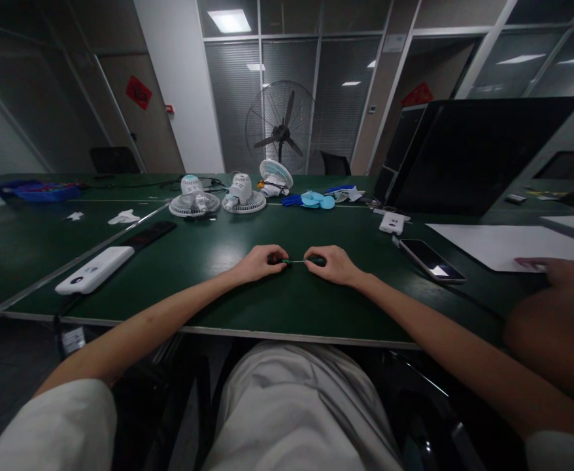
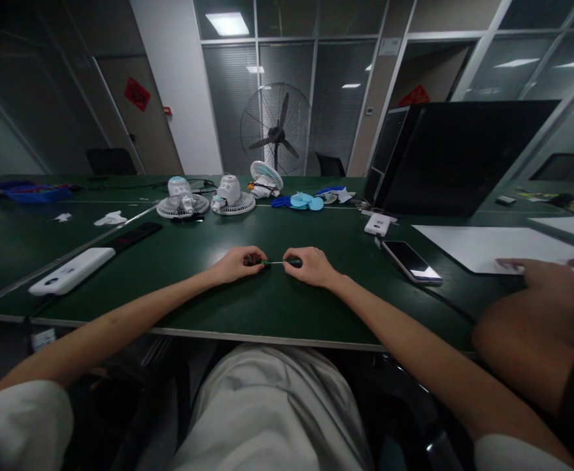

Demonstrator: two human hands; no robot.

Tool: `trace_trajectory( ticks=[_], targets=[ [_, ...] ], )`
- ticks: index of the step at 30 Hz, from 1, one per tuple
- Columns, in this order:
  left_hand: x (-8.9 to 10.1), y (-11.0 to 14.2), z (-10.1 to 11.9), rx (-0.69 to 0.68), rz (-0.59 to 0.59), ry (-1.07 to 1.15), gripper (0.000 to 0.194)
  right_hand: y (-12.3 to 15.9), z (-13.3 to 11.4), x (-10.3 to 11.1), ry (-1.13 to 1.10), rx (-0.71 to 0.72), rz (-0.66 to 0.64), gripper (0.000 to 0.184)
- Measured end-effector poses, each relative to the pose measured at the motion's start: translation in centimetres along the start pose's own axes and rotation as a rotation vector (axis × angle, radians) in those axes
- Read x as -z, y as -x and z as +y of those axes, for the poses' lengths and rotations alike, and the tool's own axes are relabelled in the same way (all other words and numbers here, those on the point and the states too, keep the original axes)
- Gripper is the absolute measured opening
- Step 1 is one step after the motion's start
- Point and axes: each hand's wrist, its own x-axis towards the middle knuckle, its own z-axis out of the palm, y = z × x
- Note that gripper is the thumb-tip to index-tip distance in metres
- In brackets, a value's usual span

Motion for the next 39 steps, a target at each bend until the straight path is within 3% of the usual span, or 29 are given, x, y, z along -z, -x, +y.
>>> trace_trajectory(
  ticks=[10,17,25,39],
  targets=[
    [0.0,-0.2,-0.3,-0.037,-0.026,-0.010,0.026,-0.3,-0.5,-0.3,-0.056,0.066,-0.036,0.025],
    [-0.1,-0.1,-0.3,-0.068,-0.006,-0.037,0.028,-0.6,-1.7,-0.3,-0.197,0.072,0.031,0.028],
    [0.1,-0.1,-0.2,-0.044,-0.014,-0.029,0.024,0.1,-0.6,0.3,-0.072,0.075,0.010,0.020],
    [0.1,0.0,-0.1,-0.045,-0.028,0.012,0.025,-0.2,0.0,-0.3,-0.056,0.083,-0.033,0.025]
  ],
)
